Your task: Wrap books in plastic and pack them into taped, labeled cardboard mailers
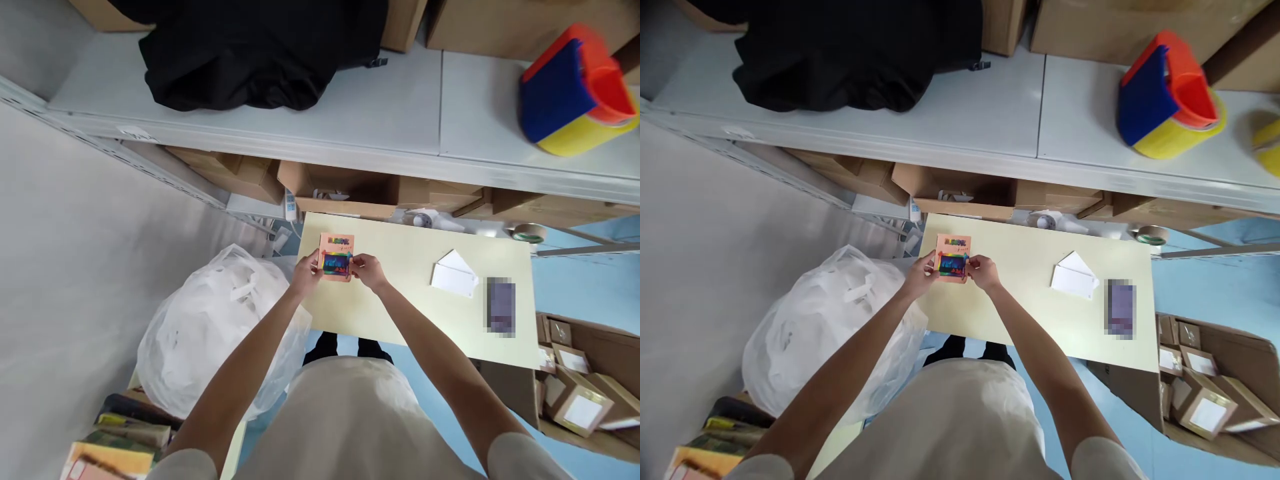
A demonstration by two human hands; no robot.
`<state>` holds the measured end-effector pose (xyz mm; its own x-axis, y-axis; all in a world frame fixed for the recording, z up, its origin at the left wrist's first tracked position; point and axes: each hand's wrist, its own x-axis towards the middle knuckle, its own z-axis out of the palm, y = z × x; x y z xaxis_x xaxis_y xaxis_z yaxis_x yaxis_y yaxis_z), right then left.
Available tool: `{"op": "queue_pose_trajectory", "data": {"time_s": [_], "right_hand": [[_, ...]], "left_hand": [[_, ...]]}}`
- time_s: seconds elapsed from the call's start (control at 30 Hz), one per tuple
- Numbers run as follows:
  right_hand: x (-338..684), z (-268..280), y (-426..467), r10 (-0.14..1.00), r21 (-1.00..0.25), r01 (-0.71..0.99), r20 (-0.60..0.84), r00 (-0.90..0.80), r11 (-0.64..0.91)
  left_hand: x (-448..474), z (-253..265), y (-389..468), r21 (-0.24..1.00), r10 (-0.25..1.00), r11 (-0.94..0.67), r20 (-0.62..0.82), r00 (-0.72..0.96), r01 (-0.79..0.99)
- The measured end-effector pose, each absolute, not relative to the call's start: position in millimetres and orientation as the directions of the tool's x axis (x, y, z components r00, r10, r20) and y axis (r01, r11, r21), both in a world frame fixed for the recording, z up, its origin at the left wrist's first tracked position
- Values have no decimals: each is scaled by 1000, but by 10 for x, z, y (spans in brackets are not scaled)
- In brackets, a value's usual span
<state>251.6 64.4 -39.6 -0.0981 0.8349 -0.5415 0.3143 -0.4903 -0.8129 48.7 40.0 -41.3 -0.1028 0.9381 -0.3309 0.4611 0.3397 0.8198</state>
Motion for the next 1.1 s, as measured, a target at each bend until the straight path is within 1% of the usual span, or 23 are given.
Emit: {"op": "queue_pose_trajectory", "data": {"time_s": [0.13, 0.33, 0.43, 0.6, 0.7, 0.8, 0.9, 0.97, 1.03, 1.1], "right_hand": [[2164, -740, 1053, 800, -753, 380, -598, -52, -538], [1906, -1040, 1372, 804, -697, 475, -594, 36, -537], [1845, -1084, 1420, 811, -676, 519, -581, 61, -523], [1798, -1111, 1423, 821, -656, 558, -564, 86, -509], [1852, -1087, 1362, 823, -664, 543, -559, 96, -514], [2026, -959, 1155, 832, -701, 502, -550, 72, -507], [2334, -745, 750, 847, -740, 469, -531, 31, -481], [2602, -607, 424, 855, -769, 428, -519, 14, -474], [2914, -477, 146, 866, -795, 380, -498, 34, -473], [3264, -310, -7, 885, -842, 280, -458, 80, -461]], "left_hand": [[252, -767, 812, 785, 922, 386, -348, -170, 484], [118, -1066, 1150, 697, 946, 311, -292, -140, 647], [114, -1156, 1182, 689, 950, 308, -261, -172, 656], [123, -1247, 1151, 684, 947, 318, -256, -192, 656], [119, -1232, 1120, 674, 941, 339, -240, -239, 656], [156, -1113, 1046, 691, 939, 340, -209, -273, 638], [299, -892, 926, 748, 962, 268, -172, -213, 608], [456, -709, 845, 789, 983, 182, -132, -128, 586], [649, -495, 788, 829, 994, 70, -105, 32, 555], [872, -231, 771, 861, 975, -37, -80, 207, 507]]}}
